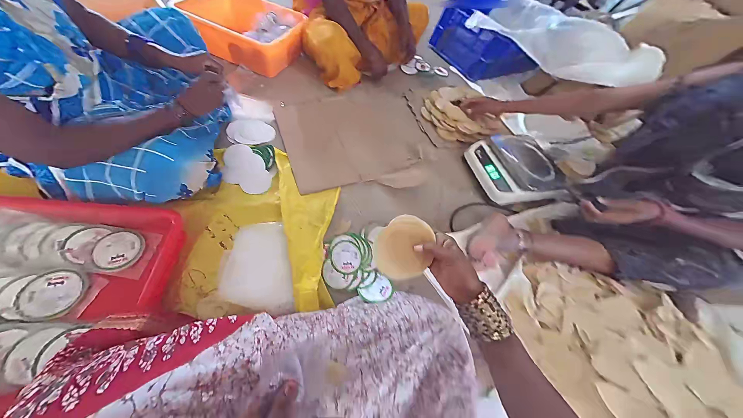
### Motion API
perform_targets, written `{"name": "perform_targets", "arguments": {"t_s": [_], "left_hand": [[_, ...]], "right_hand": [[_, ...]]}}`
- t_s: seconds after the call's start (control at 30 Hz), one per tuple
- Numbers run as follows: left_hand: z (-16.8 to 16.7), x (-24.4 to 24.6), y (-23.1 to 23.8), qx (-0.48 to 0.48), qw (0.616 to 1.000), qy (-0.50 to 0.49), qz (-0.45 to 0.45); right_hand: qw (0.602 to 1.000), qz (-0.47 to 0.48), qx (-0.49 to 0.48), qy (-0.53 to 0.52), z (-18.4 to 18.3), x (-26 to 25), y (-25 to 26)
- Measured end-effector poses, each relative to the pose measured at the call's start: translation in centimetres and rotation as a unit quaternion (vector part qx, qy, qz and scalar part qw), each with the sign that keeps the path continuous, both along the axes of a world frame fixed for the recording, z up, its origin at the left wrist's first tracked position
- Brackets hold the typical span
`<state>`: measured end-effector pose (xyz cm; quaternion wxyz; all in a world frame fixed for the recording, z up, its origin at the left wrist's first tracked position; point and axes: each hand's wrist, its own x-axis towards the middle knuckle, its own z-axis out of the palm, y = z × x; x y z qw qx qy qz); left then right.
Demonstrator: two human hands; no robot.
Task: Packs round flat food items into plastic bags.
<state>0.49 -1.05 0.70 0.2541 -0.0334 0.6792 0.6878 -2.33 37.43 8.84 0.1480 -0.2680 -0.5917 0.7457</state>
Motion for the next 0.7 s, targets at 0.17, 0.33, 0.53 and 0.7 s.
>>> {"name": "perform_targets", "arguments": {"t_s": [0.17,0.33,0.53,0.7], "left_hand": [[1.9,0.8,0.3,-0.024,0.999,-0.008,0.02],[1.6,1.3,0.6,-0.068,0.997,0.031,0.02],[1.3,1.5,0.5,-0.065,0.995,0.073,0.002],[1.1,1.6,0.4,-0.066,0.994,0.086,0.021]], "right_hand": [[0.992,0.087,-0.093,0.021,0.9,13.7,-4.5],[0.962,0.093,0.176,-0.187,-2.5,21.4,-9.2],[0.854,-0.013,0.429,-0.293,-2.7,22.9,-10.4],[0.807,-0.027,0.384,-0.447,-4.9,29.1,-5.8]]}}
